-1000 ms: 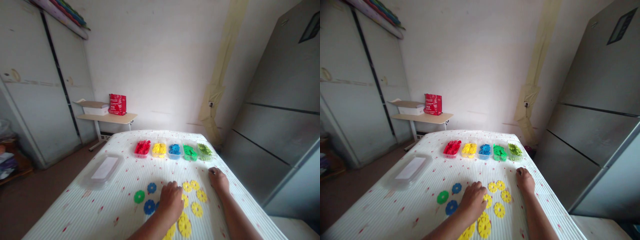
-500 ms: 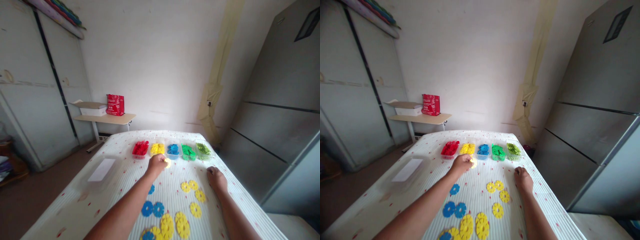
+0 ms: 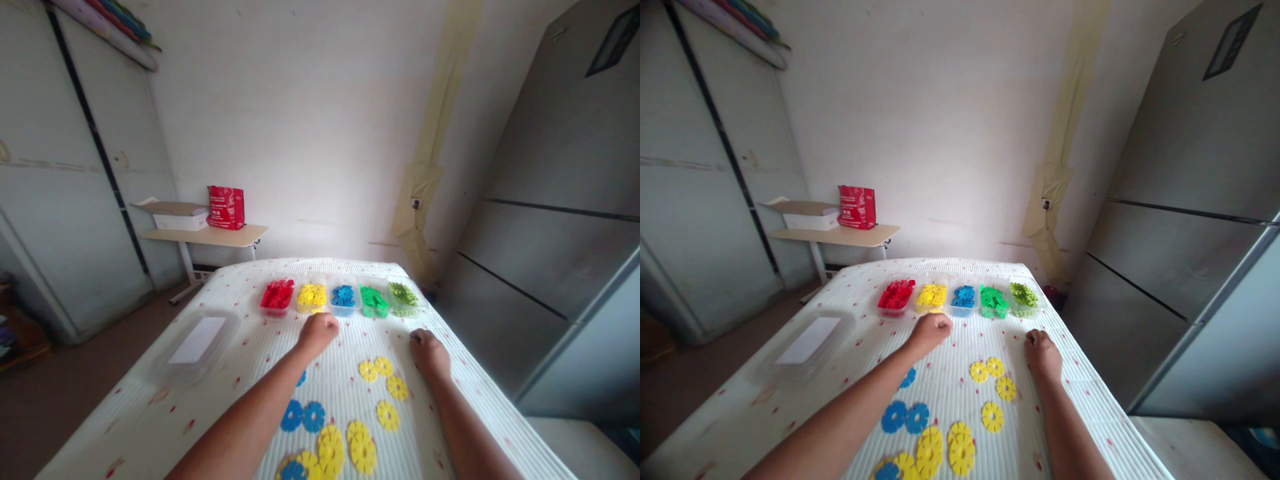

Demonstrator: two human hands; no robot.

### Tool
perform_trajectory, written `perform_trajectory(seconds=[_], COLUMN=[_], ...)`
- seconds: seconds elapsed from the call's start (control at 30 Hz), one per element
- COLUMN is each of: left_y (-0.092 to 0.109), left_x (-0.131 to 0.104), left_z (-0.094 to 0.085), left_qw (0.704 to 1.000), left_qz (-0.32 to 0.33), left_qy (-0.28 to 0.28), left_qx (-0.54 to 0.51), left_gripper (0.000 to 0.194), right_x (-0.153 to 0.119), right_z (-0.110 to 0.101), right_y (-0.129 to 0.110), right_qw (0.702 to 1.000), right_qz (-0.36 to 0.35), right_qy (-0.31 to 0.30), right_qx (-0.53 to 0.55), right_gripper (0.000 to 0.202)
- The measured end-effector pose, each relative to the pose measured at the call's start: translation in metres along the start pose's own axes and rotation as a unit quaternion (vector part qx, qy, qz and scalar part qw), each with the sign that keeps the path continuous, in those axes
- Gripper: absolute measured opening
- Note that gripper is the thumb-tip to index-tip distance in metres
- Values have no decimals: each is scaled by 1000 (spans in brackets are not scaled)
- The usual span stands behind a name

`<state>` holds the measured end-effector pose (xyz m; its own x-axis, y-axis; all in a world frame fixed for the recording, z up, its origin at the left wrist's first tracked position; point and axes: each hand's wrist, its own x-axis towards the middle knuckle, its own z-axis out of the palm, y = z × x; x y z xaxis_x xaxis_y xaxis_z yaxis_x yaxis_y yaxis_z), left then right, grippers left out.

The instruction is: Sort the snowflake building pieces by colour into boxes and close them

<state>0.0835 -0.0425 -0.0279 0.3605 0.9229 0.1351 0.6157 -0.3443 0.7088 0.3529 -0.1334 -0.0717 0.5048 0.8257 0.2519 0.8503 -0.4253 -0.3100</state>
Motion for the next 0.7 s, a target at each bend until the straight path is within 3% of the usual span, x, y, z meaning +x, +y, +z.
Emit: perform_trajectory(seconds=[0.1,0.2,0.4,0.53,0.6,0.7], left_y=[15,28,32,26,24,21], left_x=[-20,-35,-56,-53,-38,-2], left_z=[28,47,63,54,38,4], left_qw=[997,993,993,995,995,990], left_qz=[41,61,68,34,-2,-46], left_qy=[-65,-87,-88,-90,-71,5], left_qx=[29,54,33,-30,-70,-132], left_gripper=[22,26,24,9,5,13], right_x=[0,0,0,1,1,1], right_z=[1,2,2,2,2,2], right_y=[1,2,3,3,3,2], right_qw=[1000,1000,1000,1000,1000,1000], right_qz=[-3,-10,1,-2,-5,-4], right_qy=[0,1,-1,-3,-1,2], right_qx=[1,5,6,7,4,0], right_gripper=[23,23,24,24,24,24])
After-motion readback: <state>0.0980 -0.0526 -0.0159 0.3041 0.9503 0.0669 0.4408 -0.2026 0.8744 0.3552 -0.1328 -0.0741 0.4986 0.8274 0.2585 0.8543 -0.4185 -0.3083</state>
